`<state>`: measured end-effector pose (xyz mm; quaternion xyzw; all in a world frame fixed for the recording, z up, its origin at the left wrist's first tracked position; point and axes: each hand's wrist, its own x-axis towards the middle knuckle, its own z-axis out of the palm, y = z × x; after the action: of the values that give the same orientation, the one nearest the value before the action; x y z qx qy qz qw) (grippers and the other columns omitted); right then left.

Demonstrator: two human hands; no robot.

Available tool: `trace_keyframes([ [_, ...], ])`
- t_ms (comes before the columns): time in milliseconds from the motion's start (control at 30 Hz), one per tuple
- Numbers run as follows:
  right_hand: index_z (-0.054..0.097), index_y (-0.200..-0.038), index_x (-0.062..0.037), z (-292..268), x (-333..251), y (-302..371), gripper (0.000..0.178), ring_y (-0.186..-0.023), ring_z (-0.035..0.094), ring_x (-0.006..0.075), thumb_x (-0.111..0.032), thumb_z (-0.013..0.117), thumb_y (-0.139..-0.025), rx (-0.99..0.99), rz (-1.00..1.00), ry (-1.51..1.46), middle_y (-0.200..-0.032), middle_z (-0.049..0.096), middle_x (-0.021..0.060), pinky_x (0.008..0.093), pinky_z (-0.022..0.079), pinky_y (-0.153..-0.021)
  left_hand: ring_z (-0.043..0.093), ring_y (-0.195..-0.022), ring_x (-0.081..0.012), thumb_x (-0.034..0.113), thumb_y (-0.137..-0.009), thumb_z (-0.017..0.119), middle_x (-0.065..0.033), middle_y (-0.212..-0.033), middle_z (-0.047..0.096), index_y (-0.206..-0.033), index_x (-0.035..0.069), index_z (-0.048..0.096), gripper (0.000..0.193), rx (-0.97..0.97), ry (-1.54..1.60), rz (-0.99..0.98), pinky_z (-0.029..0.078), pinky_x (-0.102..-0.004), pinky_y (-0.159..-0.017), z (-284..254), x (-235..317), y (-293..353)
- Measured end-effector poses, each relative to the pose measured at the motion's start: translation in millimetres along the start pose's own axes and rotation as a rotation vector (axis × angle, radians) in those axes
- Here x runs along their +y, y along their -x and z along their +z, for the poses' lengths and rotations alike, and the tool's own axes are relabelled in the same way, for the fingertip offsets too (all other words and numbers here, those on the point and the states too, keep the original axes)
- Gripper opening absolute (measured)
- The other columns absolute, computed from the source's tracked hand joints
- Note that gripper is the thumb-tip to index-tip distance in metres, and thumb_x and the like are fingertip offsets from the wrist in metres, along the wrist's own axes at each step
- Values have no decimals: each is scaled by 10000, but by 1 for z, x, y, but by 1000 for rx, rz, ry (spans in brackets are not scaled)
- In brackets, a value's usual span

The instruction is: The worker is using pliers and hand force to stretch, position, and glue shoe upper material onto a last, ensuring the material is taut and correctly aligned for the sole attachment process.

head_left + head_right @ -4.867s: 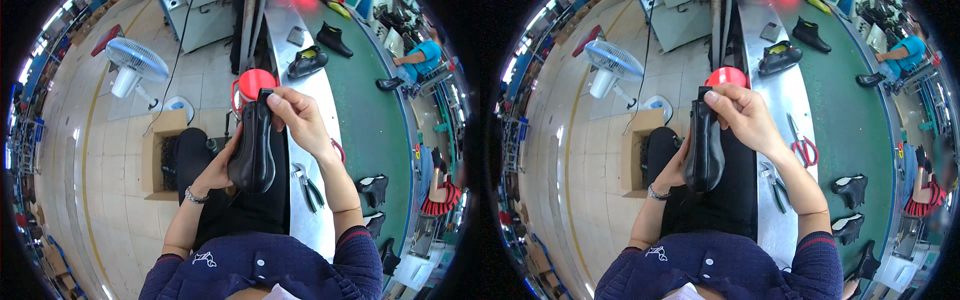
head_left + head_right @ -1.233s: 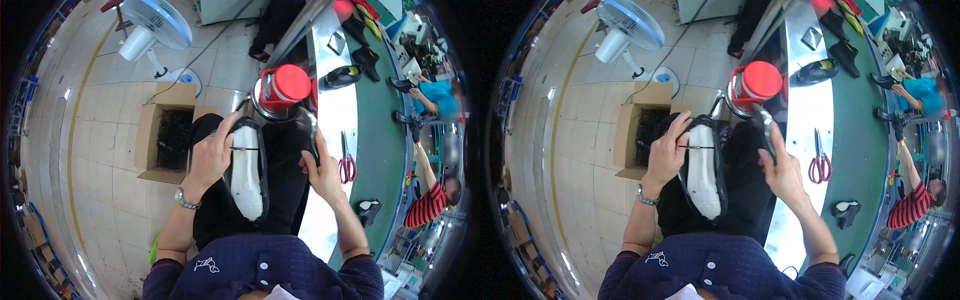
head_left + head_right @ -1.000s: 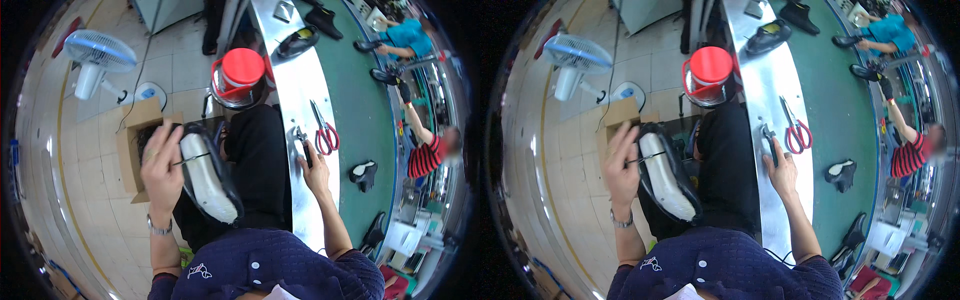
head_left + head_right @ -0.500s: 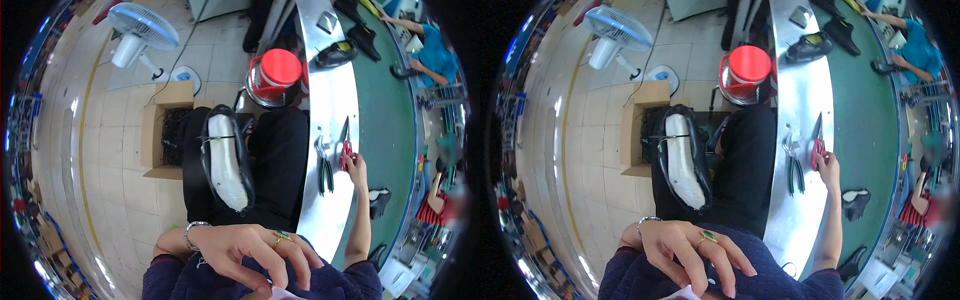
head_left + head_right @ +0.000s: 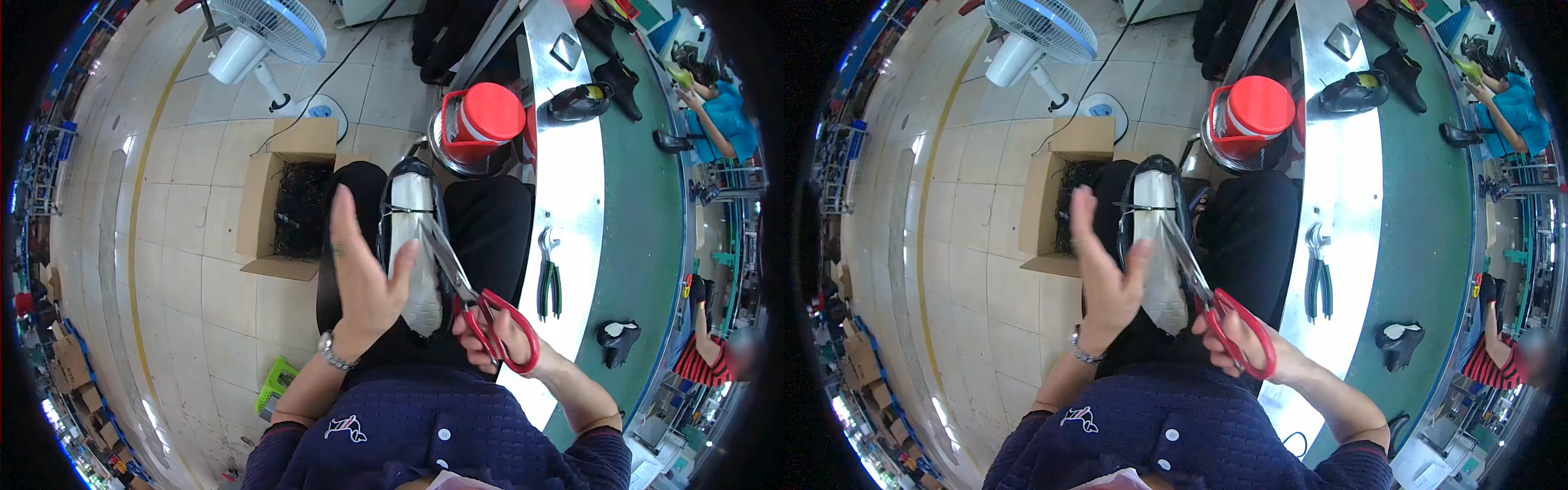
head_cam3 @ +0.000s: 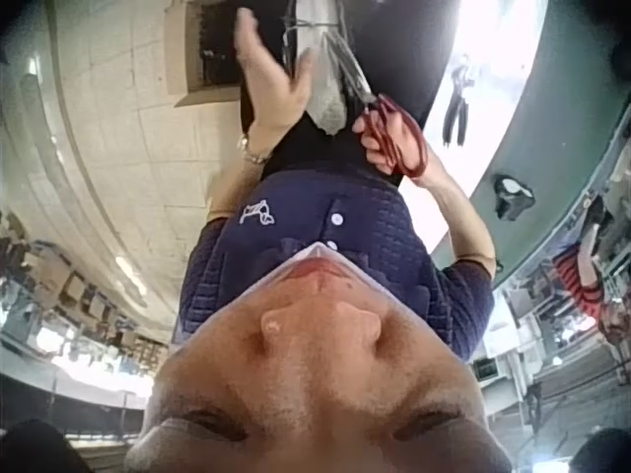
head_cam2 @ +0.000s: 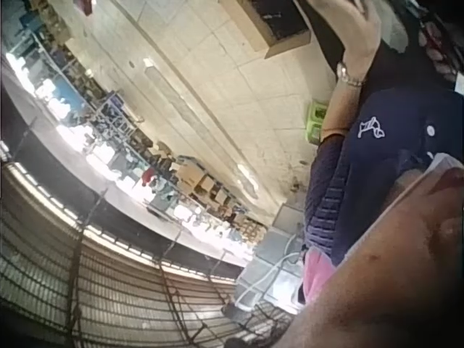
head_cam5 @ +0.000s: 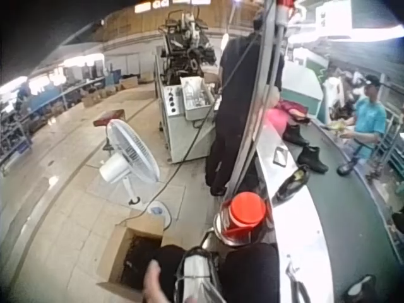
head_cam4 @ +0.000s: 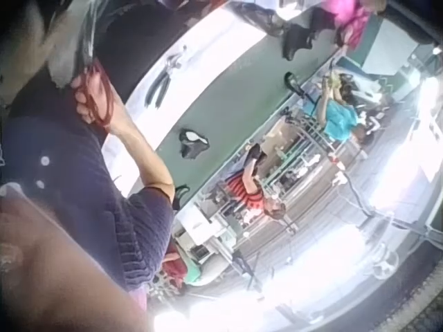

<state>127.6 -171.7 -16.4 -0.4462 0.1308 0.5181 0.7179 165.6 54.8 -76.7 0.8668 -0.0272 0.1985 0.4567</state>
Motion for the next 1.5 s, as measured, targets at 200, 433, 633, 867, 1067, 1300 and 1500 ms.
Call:
trace_keyframes([
  [200,539,-724,-64,20,10,-37,511,-432,500,110,-478,442,-1007,234,-177,268,-517,483,11,230,413,-421,360,-1349,-420,251,-946,578,-314,-1467,320,-1484,-82,168,754,-4,56,-101,283,-430,-1108,8,-11,-1],
  [433,549,-652,-43,13,29,-28,438,-451,528,95,-311,530,-998,353,-323,424,-523,529,11,242,409,-427,303,-1397,-378,254,-897,626,-129,-1494,391,-1310,97,577,445,-104,-326,74,280,-507,-1094,2,-10,-19],
  [633,609,-856,-42,-64,20,13,370,-463,456,68,-400,618,-946,886,-552,689,-583,502,-30,209,336,-449,584,-1140,-274,63,-812,709,-54,-1020,672,-849,-3,677,83,100,-391,319,390,-465,-1047,2,-13,-29],
  [867,650,-1145,-14,-187,5,36,440,-833,653,280,-280,744,-807,1614,-136,1346,-923,661,135,403,505,-744,616,-1024,-250,69,-939,588,-97,-994,638,-949,-43,675,143,743,-229,434,518,-369,-851,-45,16,-39],
  [1067,641,-1200,-51,-220,14,31,368,-1160,556,323,-212,669,-870,1643,-336,1284,-1221,601,156,402,439,-981,611,-1083,-264,92,-991,497,-261,-1317,536,-1131,-94,640,273,407,-290,-49,512,-353,-882,-84,-54,-49],
  [1300,614,-1217,-43,-176,43,2,420,-1153,555,316,-254,703,-864,1541,-485,1137,-1202,590,159,416,440,-970,365,-1381,-361,234,-951,577,-268,-1473,374,-1491,-20,258,676,157,34,-423,316,-417,-1115,-32,-100,-11],
  [1500,574,-1301,-49,-179,71,-17,454,-1005,538,312,-300,627,-925,1558,-336,1320,-1089,539,184,450,438,-892,376,-1371,-365,365,-915,587,-163,-1394,514,-1326,28,551,533,-469,-213,687,255,-468,-1144,34,17,-35],
])
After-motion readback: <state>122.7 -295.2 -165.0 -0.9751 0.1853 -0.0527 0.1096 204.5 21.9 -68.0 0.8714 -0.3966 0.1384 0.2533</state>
